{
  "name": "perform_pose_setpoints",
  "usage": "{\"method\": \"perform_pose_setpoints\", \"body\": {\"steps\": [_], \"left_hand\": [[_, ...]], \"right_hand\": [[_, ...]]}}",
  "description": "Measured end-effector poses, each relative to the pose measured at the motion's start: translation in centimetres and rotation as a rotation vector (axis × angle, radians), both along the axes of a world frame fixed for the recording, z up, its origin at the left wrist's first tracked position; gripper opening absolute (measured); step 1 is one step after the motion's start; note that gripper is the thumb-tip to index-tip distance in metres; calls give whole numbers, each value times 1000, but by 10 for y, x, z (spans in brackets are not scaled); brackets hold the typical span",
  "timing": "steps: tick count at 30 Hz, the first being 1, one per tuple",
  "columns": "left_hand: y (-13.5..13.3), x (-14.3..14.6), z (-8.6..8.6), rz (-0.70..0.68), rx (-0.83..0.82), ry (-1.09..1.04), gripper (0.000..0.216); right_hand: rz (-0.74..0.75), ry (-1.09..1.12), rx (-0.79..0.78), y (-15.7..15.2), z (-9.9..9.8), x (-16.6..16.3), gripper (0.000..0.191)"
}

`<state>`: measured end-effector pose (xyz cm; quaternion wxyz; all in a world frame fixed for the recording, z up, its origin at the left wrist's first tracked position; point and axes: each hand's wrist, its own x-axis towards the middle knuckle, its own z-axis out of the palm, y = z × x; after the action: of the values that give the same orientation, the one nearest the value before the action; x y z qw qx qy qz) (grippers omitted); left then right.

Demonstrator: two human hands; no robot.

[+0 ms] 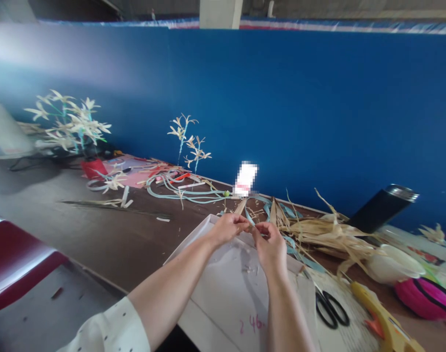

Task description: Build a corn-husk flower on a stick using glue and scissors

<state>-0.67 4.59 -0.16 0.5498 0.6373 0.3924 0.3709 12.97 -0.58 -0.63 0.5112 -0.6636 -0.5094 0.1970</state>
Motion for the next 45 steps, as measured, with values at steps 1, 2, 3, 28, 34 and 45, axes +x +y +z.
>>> {"method": "perform_pose_setpoints", "body": {"steps": [1, 2, 3, 28, 34, 45], "left_hand": [[0, 0, 0, 0, -2, -4, 24], [1, 1, -1, 5, 0, -6, 24], [2, 1, -2, 14, 2, -5, 24], [-5, -1, -5, 80, 590, 330, 18], [-5, 0, -6, 81, 633, 329, 18], [-4, 3, -14, 124, 748, 468, 16]], "right_hand": [[1, -7, 10, -1, 1, -1, 31], [5, -20, 11, -1, 3, -2, 30], [10, -37, 3, -2, 4, -3, 29], [-75, -291, -43, -1, 3, -1, 24], [-81, -284, 22, 0, 1, -1, 24], [-142, -337, 29, 1, -1, -1, 18]]}}
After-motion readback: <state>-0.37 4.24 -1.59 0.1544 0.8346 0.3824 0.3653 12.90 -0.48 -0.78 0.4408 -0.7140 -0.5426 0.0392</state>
